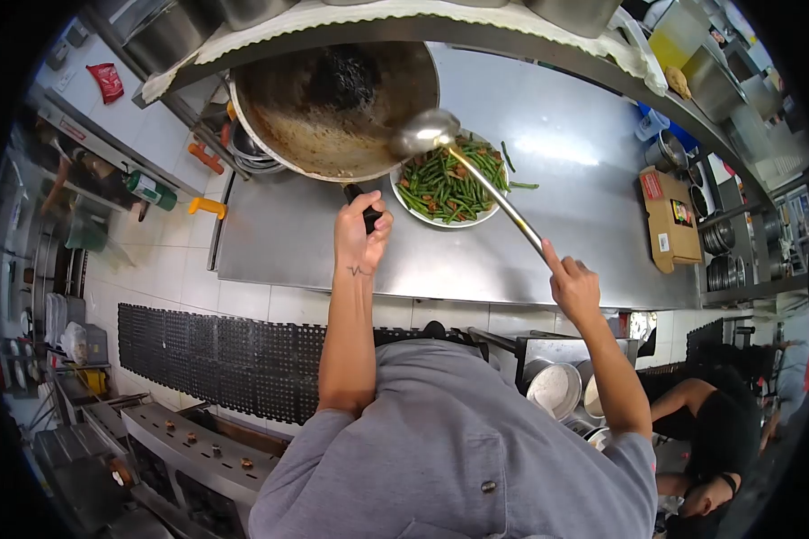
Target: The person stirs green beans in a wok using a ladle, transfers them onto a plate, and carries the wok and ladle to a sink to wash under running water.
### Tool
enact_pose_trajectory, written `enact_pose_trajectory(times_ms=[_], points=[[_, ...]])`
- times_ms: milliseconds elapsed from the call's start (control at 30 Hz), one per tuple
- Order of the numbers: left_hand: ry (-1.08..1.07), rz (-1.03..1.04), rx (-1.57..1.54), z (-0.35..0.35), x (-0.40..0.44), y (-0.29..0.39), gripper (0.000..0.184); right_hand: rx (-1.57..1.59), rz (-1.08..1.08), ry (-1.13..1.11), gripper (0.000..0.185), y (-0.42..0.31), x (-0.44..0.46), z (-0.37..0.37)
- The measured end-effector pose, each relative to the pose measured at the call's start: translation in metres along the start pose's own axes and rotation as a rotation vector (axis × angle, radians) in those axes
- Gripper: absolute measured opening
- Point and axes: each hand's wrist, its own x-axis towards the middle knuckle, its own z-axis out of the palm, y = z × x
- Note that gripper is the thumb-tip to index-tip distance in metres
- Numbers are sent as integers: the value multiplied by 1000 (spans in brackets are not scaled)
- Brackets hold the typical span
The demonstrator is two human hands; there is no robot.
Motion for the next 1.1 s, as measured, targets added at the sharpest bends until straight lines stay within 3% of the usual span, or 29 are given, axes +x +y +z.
enact_pose_trajectory(times_ms=[200,567,700,767,833,867,900,933,1000,1100], points=[[-22,-45,-3,3,1,-1,21,105,19,52,77,-26,63,17],[-20,-66,-50,-4,14,5,21,-133,14,-40,77,30,-27,-61],[25,-43,-54,-2,-4,9,20,-20,77,-37,78,14,-22,-56],[4,-96,-65,-5,-20,14,18,394,176,9,78,-10,-8,-44],[10,-116,-123,-12,-36,15,15,850,303,-156,78,-41,13,-43],[27,-119,-188,-16,-46,15,12,1069,404,-410,78,-56,32,-63],[3,-150,-227,-20,-58,16,11,1408,341,-334,74,-71,36,-51],[-17,-174,-268,-26,-74,18,12,1632,415,-439,70,-82,40,-49],[-51,-273,-413,-38,-107,22,11,1962,443,-562,68,-99,48,-64],[15,-330,-521,-55,-171,30,13,2007,452,-745,68,-102,37,-74]])
